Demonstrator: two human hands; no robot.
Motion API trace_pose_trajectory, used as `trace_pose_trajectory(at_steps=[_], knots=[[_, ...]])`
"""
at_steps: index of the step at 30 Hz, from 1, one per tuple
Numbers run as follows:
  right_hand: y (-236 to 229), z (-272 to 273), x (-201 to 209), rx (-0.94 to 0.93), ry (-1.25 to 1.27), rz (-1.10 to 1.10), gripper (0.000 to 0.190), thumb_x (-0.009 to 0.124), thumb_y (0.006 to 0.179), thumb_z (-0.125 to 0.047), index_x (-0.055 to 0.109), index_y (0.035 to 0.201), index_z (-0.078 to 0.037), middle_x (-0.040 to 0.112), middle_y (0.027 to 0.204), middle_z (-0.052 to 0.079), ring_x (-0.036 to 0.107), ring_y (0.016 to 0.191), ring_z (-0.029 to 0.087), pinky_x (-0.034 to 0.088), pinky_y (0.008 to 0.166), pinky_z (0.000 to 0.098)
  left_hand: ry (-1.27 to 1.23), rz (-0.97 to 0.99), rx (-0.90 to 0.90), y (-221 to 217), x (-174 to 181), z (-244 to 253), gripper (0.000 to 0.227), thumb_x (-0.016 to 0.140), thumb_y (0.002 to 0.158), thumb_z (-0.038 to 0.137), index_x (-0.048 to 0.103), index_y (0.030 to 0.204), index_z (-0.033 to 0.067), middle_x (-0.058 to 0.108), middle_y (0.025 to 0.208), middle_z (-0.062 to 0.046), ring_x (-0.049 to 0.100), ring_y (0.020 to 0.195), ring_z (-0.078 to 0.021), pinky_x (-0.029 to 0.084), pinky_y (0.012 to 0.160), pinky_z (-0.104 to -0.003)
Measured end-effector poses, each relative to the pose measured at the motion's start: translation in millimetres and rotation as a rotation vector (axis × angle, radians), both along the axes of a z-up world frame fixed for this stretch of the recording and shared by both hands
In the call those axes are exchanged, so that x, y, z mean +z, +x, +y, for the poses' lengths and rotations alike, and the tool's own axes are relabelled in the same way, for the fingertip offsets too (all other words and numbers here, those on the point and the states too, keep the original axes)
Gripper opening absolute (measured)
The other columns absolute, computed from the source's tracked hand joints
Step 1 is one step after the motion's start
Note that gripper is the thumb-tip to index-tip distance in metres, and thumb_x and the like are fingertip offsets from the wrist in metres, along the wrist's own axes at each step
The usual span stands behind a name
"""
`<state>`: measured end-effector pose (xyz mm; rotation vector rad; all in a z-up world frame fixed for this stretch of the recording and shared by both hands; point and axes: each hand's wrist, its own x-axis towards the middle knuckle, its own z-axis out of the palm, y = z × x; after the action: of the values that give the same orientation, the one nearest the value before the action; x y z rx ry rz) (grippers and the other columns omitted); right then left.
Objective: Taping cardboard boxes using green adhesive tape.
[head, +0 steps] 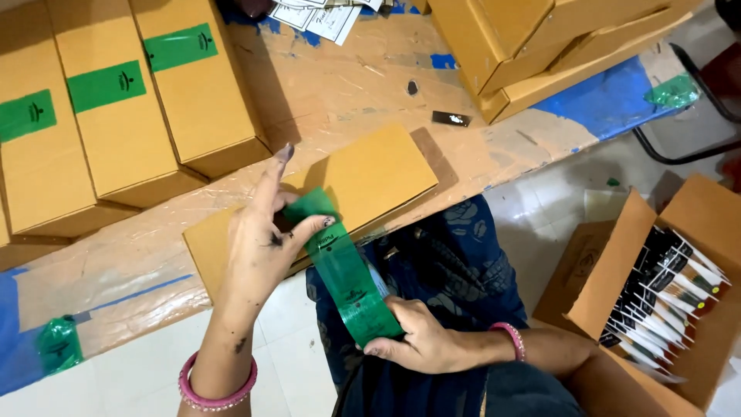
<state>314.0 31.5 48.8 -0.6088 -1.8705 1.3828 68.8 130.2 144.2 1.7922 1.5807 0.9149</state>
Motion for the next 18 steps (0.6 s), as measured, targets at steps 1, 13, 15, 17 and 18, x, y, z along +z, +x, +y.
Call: trace_pose_trajectory(at_steps=[1, 13, 15, 17, 18], knots=[[0.0, -0.7, -1.6, -0.006, -0.007, -0.014, 0.027, 0.072, 0.102, -0.026, 0.063, 0.107, -0.002, 0.072, 0.093, 0.009, 0.073, 0.083, 0.026, 0.057, 0.074, 0.0362, 0.031, 0.000, -0.011, 1.7, 0.4, -1.0, 0.094, 0.088, 0.077, 0.022, 0.040, 0.157, 0.0107, 0.074, 0.083, -0.009, 0.064, 0.062, -0.0153, 0.052, 0.061, -0.029], [3.2, -4.1, -12.1, -0.019, -0.010, -0.047, 0.030, 0.076, 0.099, -0.025, 0.060, 0.105, 0.000, 0.064, 0.085, 0.013, 0.067, 0.075, 0.029, 0.052, 0.067, 0.0387, 0.289, 0.196, -0.074, -26.2, -11.5, 5.3, 0.039, 0.073, 0.098, 0.010, 0.056, 0.133, 0.0158, 0.060, 0.123, -0.014, 0.061, 0.103, -0.0331, 0.051, 0.086, -0.041], [3.2, -1.9, -14.9, -0.016, -0.034, -0.053, 0.030, 0.075, 0.100, -0.025, 0.060, 0.104, 0.000, 0.063, 0.083, 0.013, 0.067, 0.074, 0.029, 0.051, 0.065, 0.0388, 0.271, 0.137, -0.199, -29.8, 2.0, -1.0, 0.023, 0.065, 0.102, 0.010, 0.058, 0.122, 0.0192, 0.064, 0.119, -0.006, 0.061, 0.104, -0.0294, 0.050, 0.089, -0.040], [3.0, 0.1, -14.2, 0.006, -0.028, -0.015, 0.029, 0.075, 0.102, -0.025, 0.059, 0.104, -0.001, 0.064, 0.084, 0.013, 0.067, 0.075, 0.029, 0.051, 0.067, 0.0388, 0.406, 0.410, -0.508, -27.6, 23.6, -11.5, 0.073, 0.079, 0.077, 0.039, 0.051, 0.140, 0.0168, 0.055, 0.143, -0.012, 0.050, 0.131, -0.0409, 0.036, 0.104, -0.058], [3.0, -0.7, -12.5, -0.002, -0.031, -0.013, 0.029, 0.075, 0.102, -0.025, 0.059, 0.104, -0.001, 0.064, 0.084, 0.013, 0.067, 0.075, 0.029, 0.051, 0.067, 0.0388, 0.405, 0.409, -0.517, -27.7, 21.1, -10.8, 0.073, 0.079, 0.077, 0.039, 0.051, 0.140, 0.0168, 0.055, 0.143, -0.012, 0.050, 0.131, -0.0409, 0.036, 0.104, -0.058]])
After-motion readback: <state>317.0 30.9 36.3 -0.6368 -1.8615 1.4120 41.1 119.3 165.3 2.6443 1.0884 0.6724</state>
